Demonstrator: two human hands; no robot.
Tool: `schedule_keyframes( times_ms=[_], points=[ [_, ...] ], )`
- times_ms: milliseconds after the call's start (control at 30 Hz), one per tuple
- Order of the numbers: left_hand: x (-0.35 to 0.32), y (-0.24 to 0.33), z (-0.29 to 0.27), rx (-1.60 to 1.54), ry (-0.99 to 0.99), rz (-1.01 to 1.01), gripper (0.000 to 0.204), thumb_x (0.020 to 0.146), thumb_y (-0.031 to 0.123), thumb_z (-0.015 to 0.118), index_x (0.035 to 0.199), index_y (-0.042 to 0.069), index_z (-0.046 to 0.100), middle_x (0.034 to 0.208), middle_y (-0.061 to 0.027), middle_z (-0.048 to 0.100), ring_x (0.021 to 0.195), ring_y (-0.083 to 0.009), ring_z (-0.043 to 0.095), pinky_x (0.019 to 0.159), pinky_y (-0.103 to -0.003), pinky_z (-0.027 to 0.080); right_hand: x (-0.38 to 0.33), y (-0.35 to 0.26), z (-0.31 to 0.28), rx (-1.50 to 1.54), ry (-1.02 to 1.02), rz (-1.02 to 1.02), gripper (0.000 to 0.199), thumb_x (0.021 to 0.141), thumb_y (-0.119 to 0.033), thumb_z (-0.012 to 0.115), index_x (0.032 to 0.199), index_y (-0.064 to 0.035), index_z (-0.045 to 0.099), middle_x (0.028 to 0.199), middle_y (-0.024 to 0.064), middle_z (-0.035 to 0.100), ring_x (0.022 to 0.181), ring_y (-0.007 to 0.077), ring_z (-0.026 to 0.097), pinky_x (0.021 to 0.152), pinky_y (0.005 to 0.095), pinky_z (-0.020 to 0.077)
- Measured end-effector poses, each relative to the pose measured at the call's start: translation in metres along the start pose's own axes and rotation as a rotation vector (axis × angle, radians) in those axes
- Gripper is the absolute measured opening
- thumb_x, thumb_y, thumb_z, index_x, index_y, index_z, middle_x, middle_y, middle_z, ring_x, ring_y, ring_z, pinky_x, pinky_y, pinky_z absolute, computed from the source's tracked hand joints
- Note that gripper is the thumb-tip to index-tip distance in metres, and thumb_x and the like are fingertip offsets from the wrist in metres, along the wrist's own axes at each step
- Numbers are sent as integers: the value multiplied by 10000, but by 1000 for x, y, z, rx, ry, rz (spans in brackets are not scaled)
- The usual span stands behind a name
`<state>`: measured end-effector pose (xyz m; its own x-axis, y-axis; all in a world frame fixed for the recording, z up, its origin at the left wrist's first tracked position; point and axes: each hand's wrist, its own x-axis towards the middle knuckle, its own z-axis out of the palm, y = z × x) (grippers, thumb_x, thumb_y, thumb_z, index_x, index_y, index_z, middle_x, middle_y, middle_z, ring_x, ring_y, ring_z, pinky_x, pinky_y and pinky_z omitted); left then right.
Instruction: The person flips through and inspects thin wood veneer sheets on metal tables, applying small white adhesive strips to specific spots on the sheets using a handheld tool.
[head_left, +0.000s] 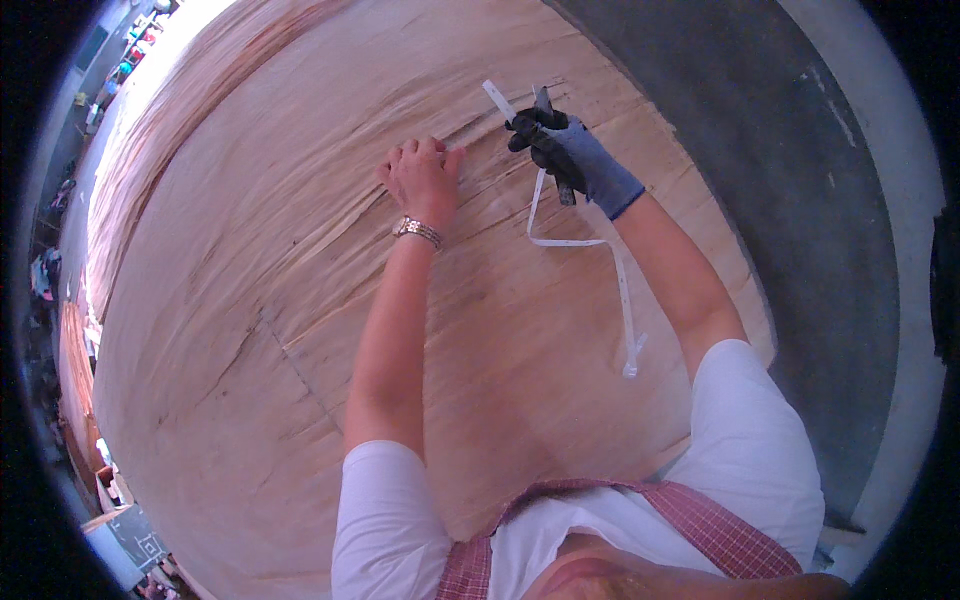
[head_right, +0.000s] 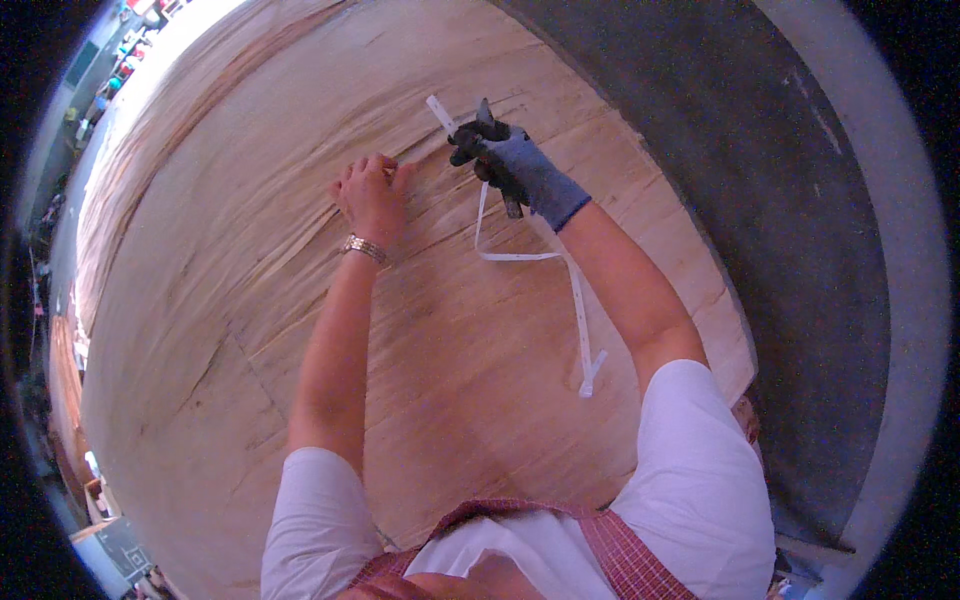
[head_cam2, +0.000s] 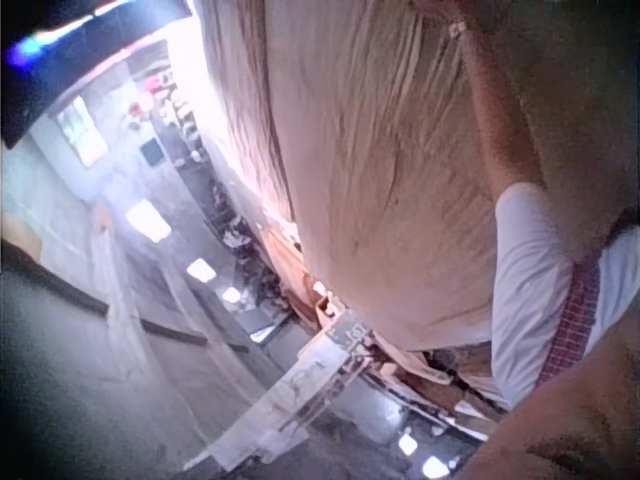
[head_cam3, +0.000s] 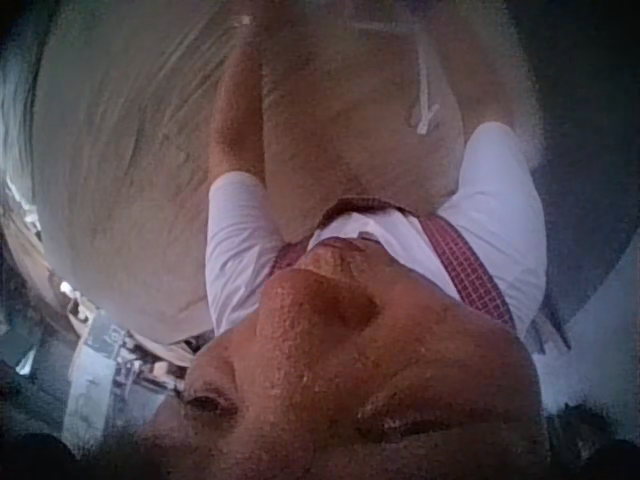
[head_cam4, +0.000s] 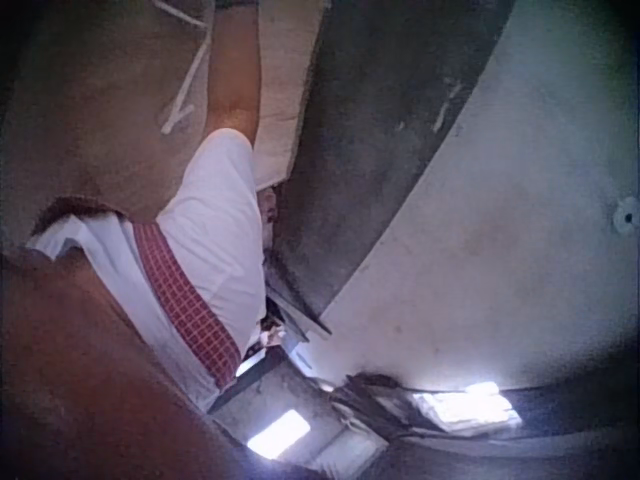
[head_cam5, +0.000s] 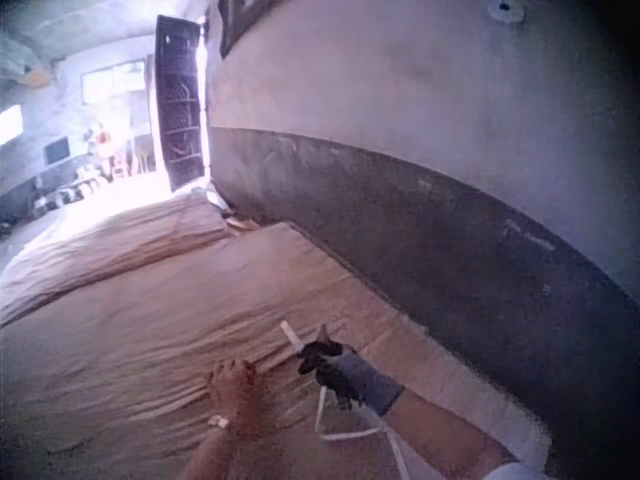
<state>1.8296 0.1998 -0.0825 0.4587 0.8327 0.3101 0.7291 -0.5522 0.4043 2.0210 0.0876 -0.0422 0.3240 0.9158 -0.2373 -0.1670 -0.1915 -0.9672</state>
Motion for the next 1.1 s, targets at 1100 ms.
schedule_keyframes(
  times_ms=[1100],
  points=[
    [-20,-22,16,5,30,301,402,909,229,563,1293,109,556,1382,-102,529,1320,-303,441,1122,-493,247,28,-1,11,-163,-126,-131,289,937,-350,624,1061,-89,634,882,29,732,538,57,515,469,207,396]
  ],
)
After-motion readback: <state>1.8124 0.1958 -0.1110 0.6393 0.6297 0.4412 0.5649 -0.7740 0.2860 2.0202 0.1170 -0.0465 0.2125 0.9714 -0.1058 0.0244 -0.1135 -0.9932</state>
